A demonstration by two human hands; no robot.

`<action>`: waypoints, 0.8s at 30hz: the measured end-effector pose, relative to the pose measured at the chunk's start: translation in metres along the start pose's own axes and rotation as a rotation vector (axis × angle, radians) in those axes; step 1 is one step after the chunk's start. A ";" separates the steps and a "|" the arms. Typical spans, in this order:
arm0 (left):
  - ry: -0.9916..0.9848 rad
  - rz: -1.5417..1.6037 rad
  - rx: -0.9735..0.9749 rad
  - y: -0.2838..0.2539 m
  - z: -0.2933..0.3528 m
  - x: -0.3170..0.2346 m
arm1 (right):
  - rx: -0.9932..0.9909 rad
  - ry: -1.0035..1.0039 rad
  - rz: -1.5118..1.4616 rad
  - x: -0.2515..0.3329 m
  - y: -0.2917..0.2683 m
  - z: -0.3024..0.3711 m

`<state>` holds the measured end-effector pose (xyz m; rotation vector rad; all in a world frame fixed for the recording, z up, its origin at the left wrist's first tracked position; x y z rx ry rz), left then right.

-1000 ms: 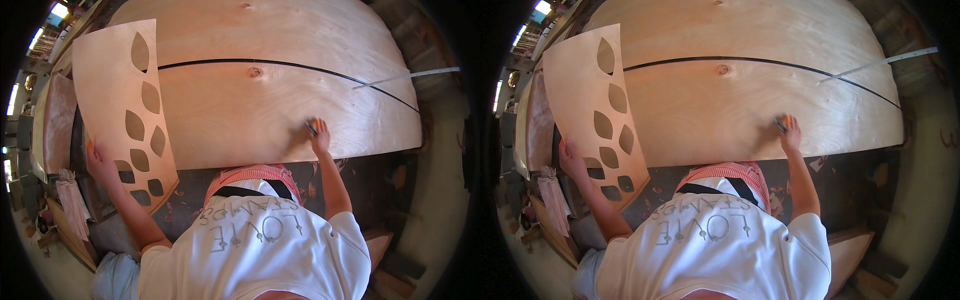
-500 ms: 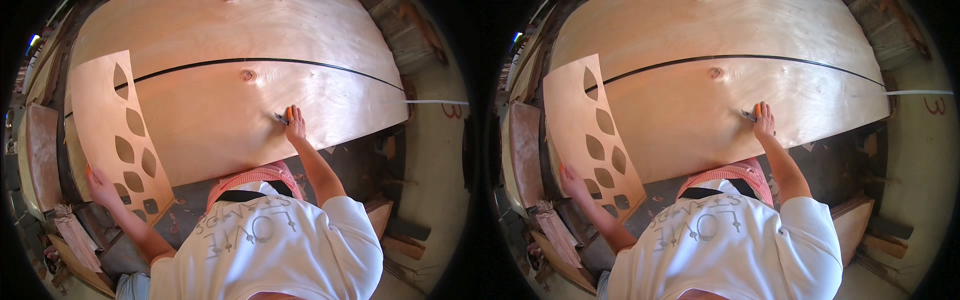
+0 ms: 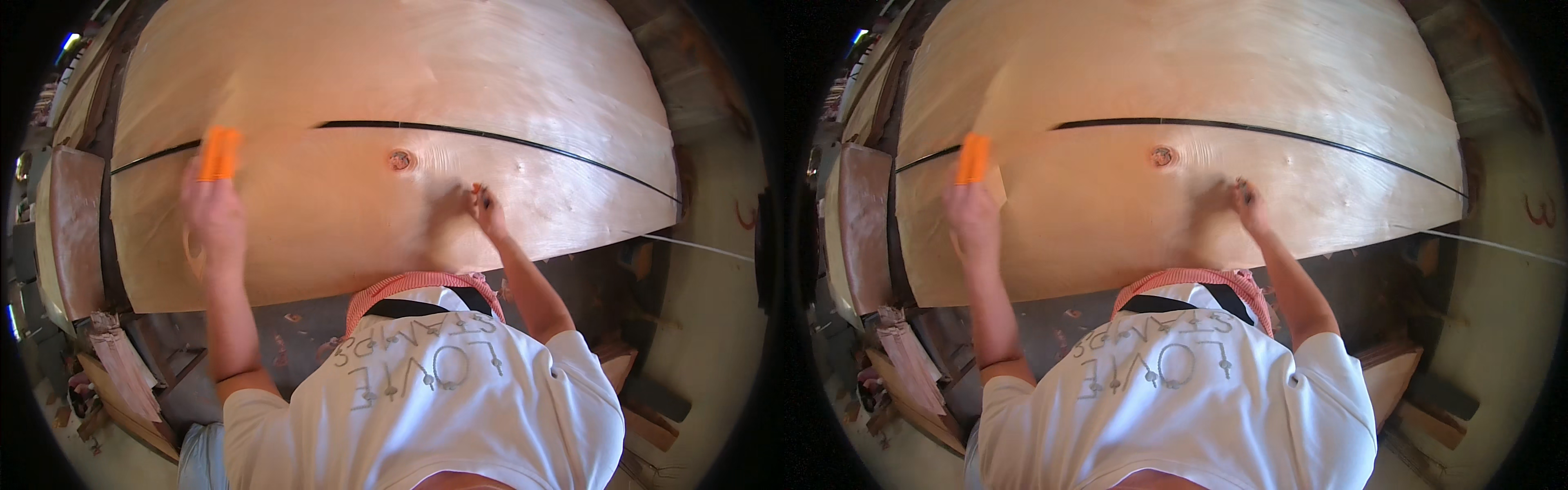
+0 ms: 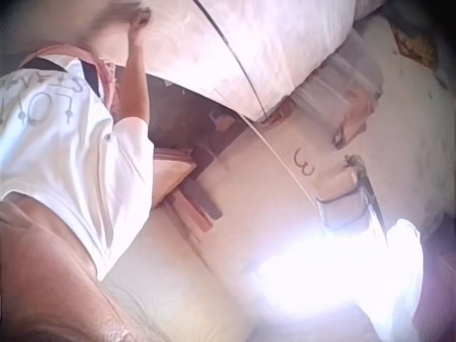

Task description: The person uses a utility knife and a flexible ruler to cut a large sheet of wood veneer. They score along straight lines and cut out decorative leaf-shaped patterns, then remove the cut pieces and stack the remaining veneer.

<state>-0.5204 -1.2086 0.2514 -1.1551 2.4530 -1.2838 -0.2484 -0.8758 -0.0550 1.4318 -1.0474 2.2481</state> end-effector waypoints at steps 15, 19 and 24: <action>0.039 0.530 0.564 0.147 0.157 -0.134 | 0.200 0.300 -0.683 0.036 0.020 -0.142; -0.025 0.604 0.631 0.152 0.146 -0.144 | 0.161 0.321 -0.623 0.025 0.024 -0.111; -0.009 0.512 0.642 0.194 0.122 -0.172 | 0.075 0.369 -0.648 0.017 0.028 -0.095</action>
Point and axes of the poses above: each hand's wrist, its own z-axis away from the middle knuckle, its own y-axis out of the palm, x = y × z, the point moved 7 cm from there along -z, towards the middle knuckle, and after that the axes turned 4 degrees about -z, right-handed, at the moved point
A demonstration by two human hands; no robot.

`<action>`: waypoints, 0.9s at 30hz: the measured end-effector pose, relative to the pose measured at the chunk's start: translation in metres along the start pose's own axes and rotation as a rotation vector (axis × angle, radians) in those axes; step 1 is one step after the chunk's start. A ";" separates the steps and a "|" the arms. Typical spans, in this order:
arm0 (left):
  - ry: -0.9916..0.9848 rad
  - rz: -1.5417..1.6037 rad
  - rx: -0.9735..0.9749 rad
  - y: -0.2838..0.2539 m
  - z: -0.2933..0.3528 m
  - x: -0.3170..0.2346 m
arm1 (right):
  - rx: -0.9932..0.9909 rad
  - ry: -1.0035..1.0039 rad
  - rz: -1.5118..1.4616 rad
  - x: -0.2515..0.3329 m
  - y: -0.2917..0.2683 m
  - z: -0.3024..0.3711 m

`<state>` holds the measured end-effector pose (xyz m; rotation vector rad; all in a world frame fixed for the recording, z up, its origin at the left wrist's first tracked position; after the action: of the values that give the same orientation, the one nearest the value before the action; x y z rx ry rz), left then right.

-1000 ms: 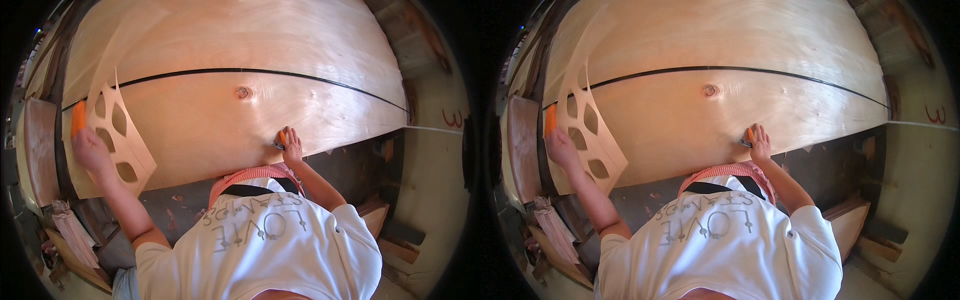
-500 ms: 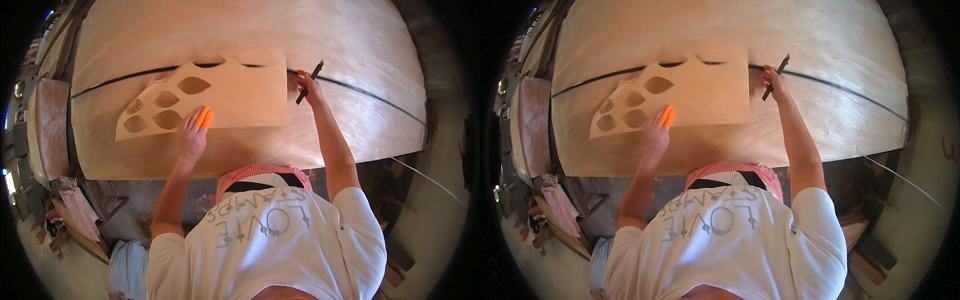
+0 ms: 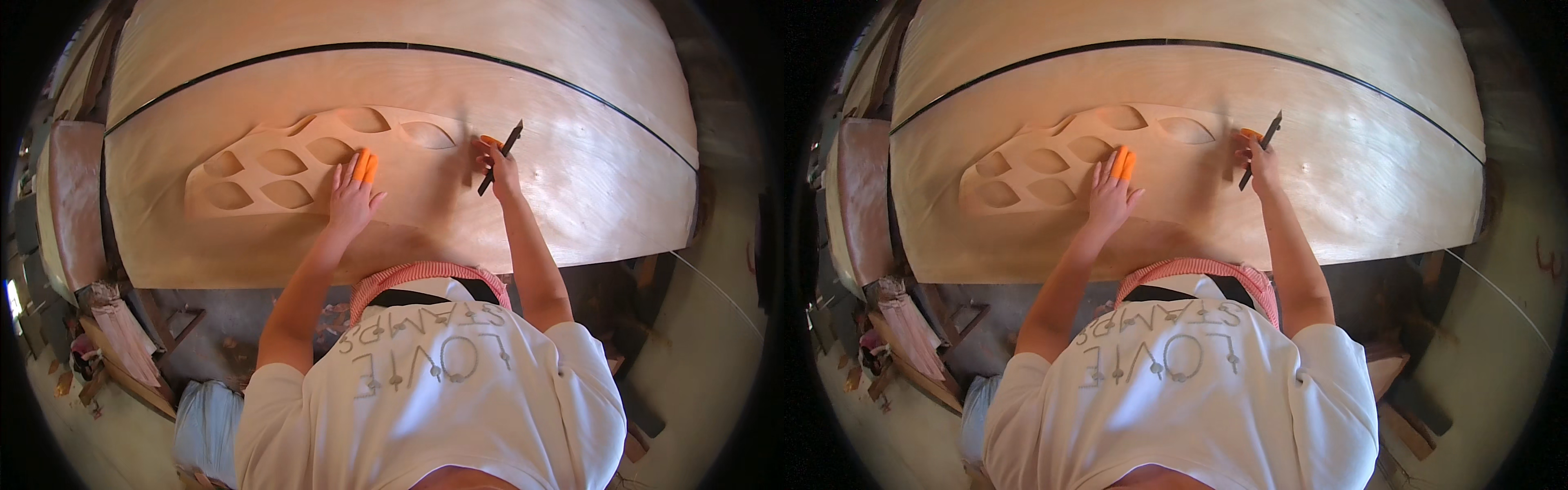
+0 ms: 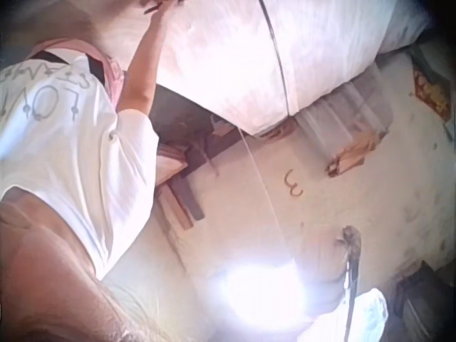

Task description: The person uses a utility knife and a flexible ruler to cut a large sheet of wood veneer. They score along straight lines and cut out decorative leaf-shaped patterns, then remove the cut pieces and stack the remaining veneer.

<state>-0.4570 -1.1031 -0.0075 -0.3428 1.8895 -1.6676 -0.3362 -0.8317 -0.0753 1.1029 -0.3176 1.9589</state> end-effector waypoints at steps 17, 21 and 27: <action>-0.033 -0.029 0.049 0.021 -0.002 0.005 | 0.037 -0.058 0.278 0.005 0.025 0.021; -0.048 0.033 -0.053 0.023 -0.012 0.008 | 0.227 -0.136 0.509 -0.011 0.048 0.016; -0.182 0.083 -0.217 0.021 -0.036 0.033 | 0.278 -0.100 0.817 -0.019 0.069 0.034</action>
<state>-0.4996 -1.0882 -0.0349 -0.4795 1.9226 -1.3338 -0.3647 -0.9038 -0.0584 1.3884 -0.6399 2.7268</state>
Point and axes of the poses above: each hand's wrist, its own z-axis away from the middle knuckle, its own y-axis out of the palm, x = y × z, the point moved 7 cm from there along -z, towards the middle knuckle, and after that the axes turned 4 degrees about -z, right-handed, at the moved point
